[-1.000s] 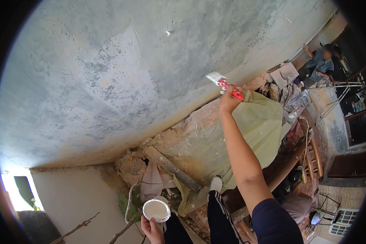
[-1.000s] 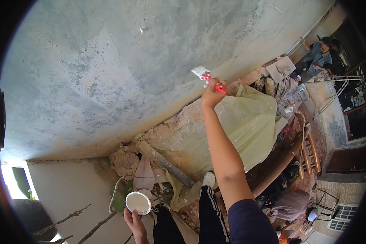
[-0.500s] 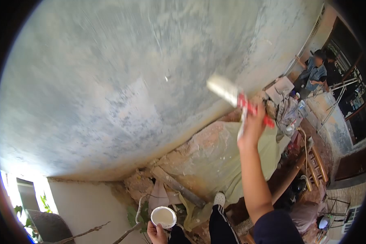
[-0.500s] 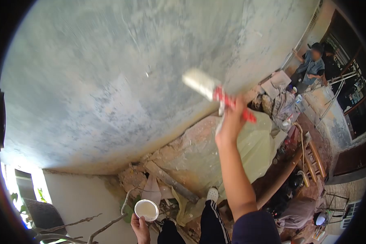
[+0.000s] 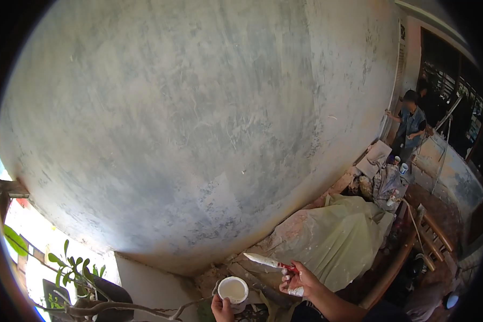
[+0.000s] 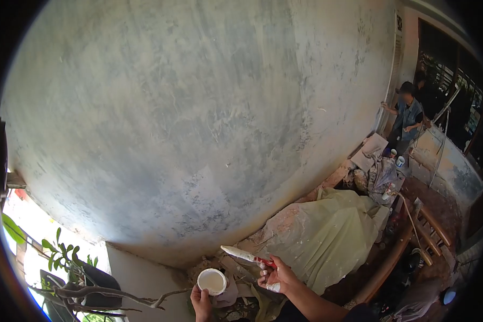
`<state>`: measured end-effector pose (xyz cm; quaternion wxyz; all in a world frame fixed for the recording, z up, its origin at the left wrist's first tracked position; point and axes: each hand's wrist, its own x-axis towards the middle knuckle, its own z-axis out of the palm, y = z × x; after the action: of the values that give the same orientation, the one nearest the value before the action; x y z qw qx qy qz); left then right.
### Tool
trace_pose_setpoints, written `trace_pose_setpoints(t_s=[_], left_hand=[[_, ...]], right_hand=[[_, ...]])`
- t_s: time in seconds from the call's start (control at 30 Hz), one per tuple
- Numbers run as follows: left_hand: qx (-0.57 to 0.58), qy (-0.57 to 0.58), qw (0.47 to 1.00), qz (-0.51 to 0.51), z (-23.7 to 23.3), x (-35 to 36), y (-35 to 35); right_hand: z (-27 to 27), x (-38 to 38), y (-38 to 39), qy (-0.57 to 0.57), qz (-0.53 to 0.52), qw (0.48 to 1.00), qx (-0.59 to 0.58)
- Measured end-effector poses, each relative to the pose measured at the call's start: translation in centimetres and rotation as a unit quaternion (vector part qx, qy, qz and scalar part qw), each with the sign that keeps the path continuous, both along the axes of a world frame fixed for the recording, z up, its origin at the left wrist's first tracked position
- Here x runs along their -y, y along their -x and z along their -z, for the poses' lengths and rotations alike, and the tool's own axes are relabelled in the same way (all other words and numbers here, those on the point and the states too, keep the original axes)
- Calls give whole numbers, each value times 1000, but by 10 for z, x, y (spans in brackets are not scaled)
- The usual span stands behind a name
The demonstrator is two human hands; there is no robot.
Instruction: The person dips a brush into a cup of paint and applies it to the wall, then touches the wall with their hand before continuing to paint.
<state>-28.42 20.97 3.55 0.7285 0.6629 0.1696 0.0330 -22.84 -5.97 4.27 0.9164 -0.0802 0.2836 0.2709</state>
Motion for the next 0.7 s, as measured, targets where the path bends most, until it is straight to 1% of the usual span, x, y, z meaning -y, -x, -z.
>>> trace_pose_setpoints(t_s=[0.1, 0.13, 0.17, 0.2, 0.23, 0.37, 0.4, 0.47, 0.57, 0.6, 0.67, 0.7], left_hand=[[72, -7, 997, -11, -2, -2, 0], [74, -5, 997, -12, -5, -2, 2], [85, 11, 996, -21, -8, -4, 5], [97, 29, 994, -31, -10, -5, 8], [95, -1, 995, -27, -13, -8, 10], [110, -1, 993, -37, -35, 0, 15], [118, 5, 992, -38, -41, 3, 15], [130, 13, 991, -40, -43, 6, 16], [132, -9, 991, -24, -41, 8, 14], [139, -3, 990, -22, -45, 12, 13], [146, 7, 989, -20, -54, 20, 8], [143, 7, 990, -14, -61, 24, 8]], right_hand=[[-16, -8, 3, 41, -10, 998, 53], [-21, -11, 5, 61, -13, 995, 72], [-20, -14, 5, 104, -4, 993, 60], [-28, -16, 9, 107, -8, 992, 62], [-37, -18, 10, 127, -5, 990, 68], [-54, -15, 18, 191, -10, 978, 86], [-56, -14, 22, 192, -13, 977, 88], [-60, -9, 26, 209, 13, 971, 113], [-66, -3, 34, 229, 39, 965, 120], [-67, -1, 36, 231, 38, 965, 121], [-70, 5, 38, 237, 83, 958, 135], [-71, 9, 39, 241, 83, 958, 133]])
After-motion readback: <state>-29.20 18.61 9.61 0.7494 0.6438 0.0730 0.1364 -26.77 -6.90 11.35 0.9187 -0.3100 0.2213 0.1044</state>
